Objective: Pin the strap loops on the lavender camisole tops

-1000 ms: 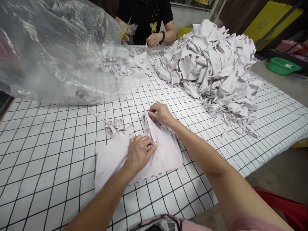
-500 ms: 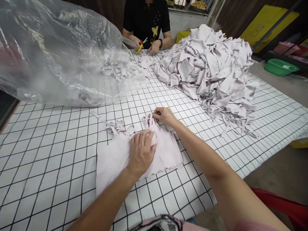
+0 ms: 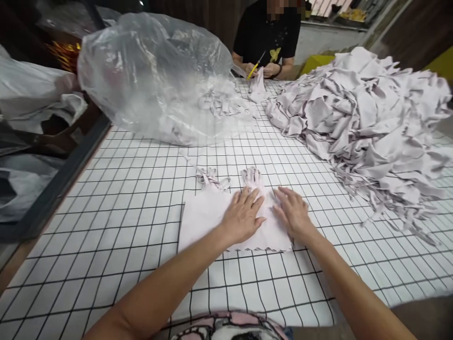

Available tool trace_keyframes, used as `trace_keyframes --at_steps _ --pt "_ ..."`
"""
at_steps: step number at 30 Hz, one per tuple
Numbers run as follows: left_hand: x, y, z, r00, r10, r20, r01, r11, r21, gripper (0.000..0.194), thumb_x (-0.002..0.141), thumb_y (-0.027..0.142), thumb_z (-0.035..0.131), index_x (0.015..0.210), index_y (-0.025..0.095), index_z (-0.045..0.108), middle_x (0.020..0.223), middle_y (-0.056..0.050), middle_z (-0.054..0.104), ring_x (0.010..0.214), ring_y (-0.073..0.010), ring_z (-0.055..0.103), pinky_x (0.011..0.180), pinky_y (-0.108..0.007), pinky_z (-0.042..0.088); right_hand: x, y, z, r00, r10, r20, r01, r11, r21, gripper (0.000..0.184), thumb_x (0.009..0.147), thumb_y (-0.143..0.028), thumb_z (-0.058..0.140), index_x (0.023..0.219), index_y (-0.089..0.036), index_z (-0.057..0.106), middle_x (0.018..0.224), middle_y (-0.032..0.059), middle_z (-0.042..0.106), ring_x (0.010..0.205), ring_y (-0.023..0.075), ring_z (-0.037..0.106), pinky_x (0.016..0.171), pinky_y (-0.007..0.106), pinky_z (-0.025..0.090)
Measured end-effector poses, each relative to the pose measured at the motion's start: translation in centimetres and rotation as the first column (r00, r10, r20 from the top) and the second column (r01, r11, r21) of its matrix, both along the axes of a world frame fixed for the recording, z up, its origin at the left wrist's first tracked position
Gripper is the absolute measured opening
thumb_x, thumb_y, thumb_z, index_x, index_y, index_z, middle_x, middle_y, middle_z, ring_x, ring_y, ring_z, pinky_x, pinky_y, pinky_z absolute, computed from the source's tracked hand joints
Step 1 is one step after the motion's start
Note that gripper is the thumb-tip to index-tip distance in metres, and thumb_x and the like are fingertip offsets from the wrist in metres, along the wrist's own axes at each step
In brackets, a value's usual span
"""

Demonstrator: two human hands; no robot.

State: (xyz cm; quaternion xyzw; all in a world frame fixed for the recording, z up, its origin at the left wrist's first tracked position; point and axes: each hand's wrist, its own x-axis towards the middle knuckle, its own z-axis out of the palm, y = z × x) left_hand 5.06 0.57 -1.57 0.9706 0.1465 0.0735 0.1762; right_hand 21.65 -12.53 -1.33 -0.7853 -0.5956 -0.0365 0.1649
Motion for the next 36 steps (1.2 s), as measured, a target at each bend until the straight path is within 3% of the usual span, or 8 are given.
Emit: trace_keyframes --at_steps 3,6,9,11,13,18,26,36 --pt "-1.7 1.3 1.5 0.998 -0.009 0.059 0.011 1.0 -0.028 0.054 0.098 0.047 0.038 0.145 0.02 0.035 0.157 -0.009 0.027 0.147 -0.0302 0.015 0.116 -0.051 0.027 -0.3 3.4 2.6 0.995 -0.025 -0.097 0.039 0.989 0.146 0.031 0.094 -0.039 0.048 0.118 -0.023 0.059 0.126 0.0133 0.057 0.114 0.0301 0.05 0.087 0.047 0.041" --pt "-4.5 3.6 2.7 0.99 -0.005 0.142 0.004 1.0 0.008 0.045 0.1 0.038 0.037 0.141 0.02 0.038 0.15 -0.01 0.038 0.145 -0.0258 0.023 0.116 -0.047 0.029 -3.0 9.9 5.7 0.95 0.161 -0.269 -0.095 0.966 0.241 0.024 0.094 -0.038 0.048 0.095 -0.02 0.065 0.101 0.0093 0.065 0.1 0.023 0.056 0.089 0.039 0.043" --pt "-6.9 5.8 2.6 0.99 -0.009 0.14 0.003 0.999 0.044 0.038 0.099 0.034 0.04 0.135 0.022 0.043 0.143 -0.009 0.045 0.139 -0.0249 0.033 0.115 -0.047 0.03 -6.7 16.8 6.4 0.848 0.191 -0.495 -0.26 0.963 -0.074 0.027 0.089 -0.044 0.055 0.08 -0.02 0.064 0.083 0.0054 0.067 0.075 0.0182 0.06 0.068 0.031 0.045" --pt "-7.7 6.7 2.0 0.994 -0.032 0.108 0.028 0.999 0.046 0.034 0.098 0.034 0.043 0.129 0.023 0.049 0.139 -0.008 0.049 0.135 -0.0252 0.039 0.113 -0.047 0.031 -8.7 20.3 5.7 0.827 0.041 -0.561 -0.268 0.906 -0.329 0.027 0.08 -0.044 0.066 0.071 -0.02 0.061 0.072 0.0047 0.067 0.063 0.0175 0.059 0.057 0.029 0.042" --pt "-8.0 7.0 1.4 0.995 -0.051 0.083 0.048 0.998 0.043 0.031 0.098 0.034 0.042 0.125 0.023 0.053 0.135 -0.007 0.052 0.132 -0.0249 0.041 0.113 -0.047 0.03 -9.9 22.3 4.6 0.833 -0.055 -0.551 -0.221 0.88 -0.422 0.022 0.073 -0.035 0.072 0.065 -0.019 0.058 0.065 0.0045 0.065 0.06 0.0176 0.058 0.054 0.028 0.039" --pt "-7.9 6.9 1.0 0.994 -0.066 0.085 0.062 0.997 0.052 0.035 0.098 0.036 0.039 0.129 0.023 0.05 0.138 -0.007 0.049 0.133 -0.0257 0.037 0.114 -0.048 0.025 -9.7 22.6 3.5 0.802 -0.043 -0.596 -0.242 0.888 -0.39 0.014 0.079 -0.027 0.061 0.069 -0.02 0.055 0.066 0.0009 0.066 0.057 0.0131 0.058 0.053 0.025 0.04" --pt "-8.0 6.9 1.2 0.994 -0.054 0.094 0.05 0.998 0.042 0.032 0.098 0.036 0.039 0.122 0.021 0.054 0.133 -0.008 0.052 0.129 -0.0251 0.04 0.112 -0.046 0.027 -9.2 21.8 3.1 0.819 -0.042 -0.572 -0.205 0.909 -0.361 0.028 0.068 -0.036 0.075 0.077 -0.021 0.054 0.074 -0.0004 0.063 0.063 0.0135 0.055 0.055 0.025 0.041" --pt "-7.8 7.2 0.4 0.997 -0.061 0.056 0.058 0.996 0.065 0.041 0.099 0.042 0.036 0.133 0.022 0.048 0.144 -0.007 0.043 0.138 -0.0276 0.029 0.117 -0.047 0.018 -8.9 21.6 3.1 0.507 -0.111 -0.855 -0.295 0.909 -0.293 0.022 0.075 -0.029 0.067 0.069 -0.019 0.049 0.061 -0.0037 0.053 0.055 0.0096 0.048 0.051 0.023 0.04"
